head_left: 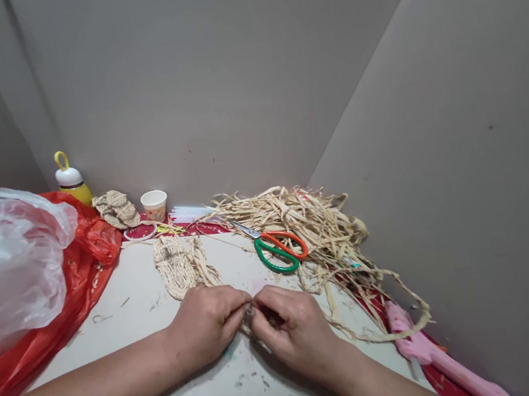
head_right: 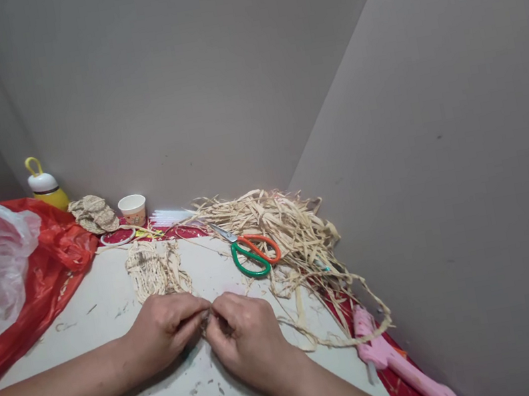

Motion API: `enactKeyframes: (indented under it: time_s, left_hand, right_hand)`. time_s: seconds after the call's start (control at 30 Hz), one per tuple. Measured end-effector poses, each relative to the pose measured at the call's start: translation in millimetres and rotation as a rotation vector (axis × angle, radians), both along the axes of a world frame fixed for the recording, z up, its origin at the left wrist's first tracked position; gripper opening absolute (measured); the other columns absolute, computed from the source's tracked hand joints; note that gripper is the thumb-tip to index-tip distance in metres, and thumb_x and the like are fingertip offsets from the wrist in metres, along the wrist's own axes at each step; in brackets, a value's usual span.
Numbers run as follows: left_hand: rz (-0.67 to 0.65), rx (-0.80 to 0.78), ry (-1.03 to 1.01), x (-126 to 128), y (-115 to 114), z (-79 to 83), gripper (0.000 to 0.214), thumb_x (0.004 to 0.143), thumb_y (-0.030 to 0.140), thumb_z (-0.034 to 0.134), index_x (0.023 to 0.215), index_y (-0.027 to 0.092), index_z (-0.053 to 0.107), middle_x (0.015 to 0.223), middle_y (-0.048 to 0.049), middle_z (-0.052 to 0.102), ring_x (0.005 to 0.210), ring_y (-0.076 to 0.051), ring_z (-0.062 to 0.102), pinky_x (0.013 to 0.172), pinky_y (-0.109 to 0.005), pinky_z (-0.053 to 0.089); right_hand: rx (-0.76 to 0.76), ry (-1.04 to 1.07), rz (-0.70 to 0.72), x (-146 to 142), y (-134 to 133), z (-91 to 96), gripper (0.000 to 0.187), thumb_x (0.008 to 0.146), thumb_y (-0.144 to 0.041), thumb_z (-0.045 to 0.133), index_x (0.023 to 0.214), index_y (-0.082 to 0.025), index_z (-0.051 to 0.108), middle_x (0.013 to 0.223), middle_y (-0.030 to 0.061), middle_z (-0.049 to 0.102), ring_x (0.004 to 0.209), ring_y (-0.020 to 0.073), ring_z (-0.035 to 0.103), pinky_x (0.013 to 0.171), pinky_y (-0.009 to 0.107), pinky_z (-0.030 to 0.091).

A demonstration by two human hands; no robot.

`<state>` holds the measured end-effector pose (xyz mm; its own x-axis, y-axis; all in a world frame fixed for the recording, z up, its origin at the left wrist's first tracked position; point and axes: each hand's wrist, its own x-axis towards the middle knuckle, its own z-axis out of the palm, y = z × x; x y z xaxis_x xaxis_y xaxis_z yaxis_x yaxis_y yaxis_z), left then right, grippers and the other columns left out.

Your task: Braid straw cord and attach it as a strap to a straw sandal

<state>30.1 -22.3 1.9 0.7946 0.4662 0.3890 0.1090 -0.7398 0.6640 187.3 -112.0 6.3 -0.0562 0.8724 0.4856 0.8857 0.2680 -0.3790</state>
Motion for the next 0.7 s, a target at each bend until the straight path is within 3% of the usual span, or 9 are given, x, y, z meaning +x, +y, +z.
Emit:
enactKeyframes:
  time_s: [0.17,0.3,0.4,0.47,0.57,0.63,0.7]
  left_hand:
    - [0.012,0.178,0.182,2.0,-2.7,0.6,0.02,0.084,0.016,0.046,0.075,0.018,0.063,0.07,-0.0053,0.066,0.065,-0.017,0.058,0.06,-0.025,0.036]
    - [0.093,0.153,0.175,4.4,1.8,-2.2,0.02,0.082,0.014,0.046,0.07,0.017,0.062,0.067,-0.0052,0.064,0.062,-0.016,0.057,0.059,-0.025,0.035]
    - [0.131,-0.114,0.037,6.7,4.1,3.5,0.02,0.081,0.015,0.048,0.073,0.017,0.066,0.07,-0.0041,0.067,0.066,-0.016,0.059,0.063,-0.025,0.039]
    - [0.14,-0.386,-0.07,8.8,3.8,9.6,0.018,0.08,0.02,0.051,0.075,0.017,0.068,0.069,-0.0031,0.068,0.065,-0.015,0.059,0.063,-0.024,0.041]
    - [0.167,-0.789,-0.134,11.7,3.5,15.5,0.02,0.078,0.031,0.058,0.072,0.015,0.067,0.047,0.0019,0.056,0.043,-0.01,0.046,0.049,-0.022,0.036]
    - [0.18,-0.973,-0.14,12.8,4.5,15.6,0.024,0.077,0.037,0.061,0.074,0.014,0.065,0.036,0.0062,0.045,0.034,-0.007,0.033,0.042,-0.021,0.029]
    - [0.165,-1.06,-0.165,12.8,6.2,13.9,0.028,0.076,0.04,0.062,0.076,0.013,0.064,0.035,0.0067,0.043,0.032,-0.005,0.03,0.04,-0.02,0.025]
  right_hand:
    - [-0.199,0.338,0.008,-6.3,1.0,1.2,0.018,0.066,-0.012,0.045,0.051,-0.019,0.04,0.048,-0.005,0.037,0.047,0.0084,0.035,0.046,0.021,0.027]
    - [-0.323,0.504,0.187,-18.0,-6.6,15.3,0.013,0.062,-0.012,0.043,0.053,-0.018,0.05,0.048,-0.0046,0.04,0.046,0.0079,0.036,0.044,0.02,0.029]
    - [-0.215,0.498,0.187,-12.0,-7.9,24.6,0.014,0.068,-0.014,0.046,0.056,-0.017,0.053,0.05,-0.0031,0.045,0.048,0.0093,0.041,0.046,0.021,0.033]
    - [-0.087,0.536,0.093,0.5,-4.4,25.8,0.019,0.075,-0.019,0.048,0.056,-0.018,0.052,0.051,-0.0025,0.047,0.05,0.0102,0.043,0.047,0.022,0.035]
    - [0.109,0.583,-0.098,18.2,3.9,21.1,0.025,0.083,-0.027,0.051,0.06,-0.018,0.052,0.054,-0.0027,0.045,0.051,0.0106,0.043,0.05,0.023,0.036]
    - [0.174,0.599,-0.183,21.5,8.6,17.0,0.012,0.084,-0.029,0.055,0.082,-0.018,0.06,0.069,0.0006,0.056,0.062,0.0132,0.051,0.057,0.025,0.043]
    - [0.129,0.591,-0.17,17.4,11.0,13.5,0.04,0.08,-0.029,0.062,0.117,-0.02,0.053,0.097,0.0068,0.062,0.083,0.0176,0.058,0.071,0.03,0.048]
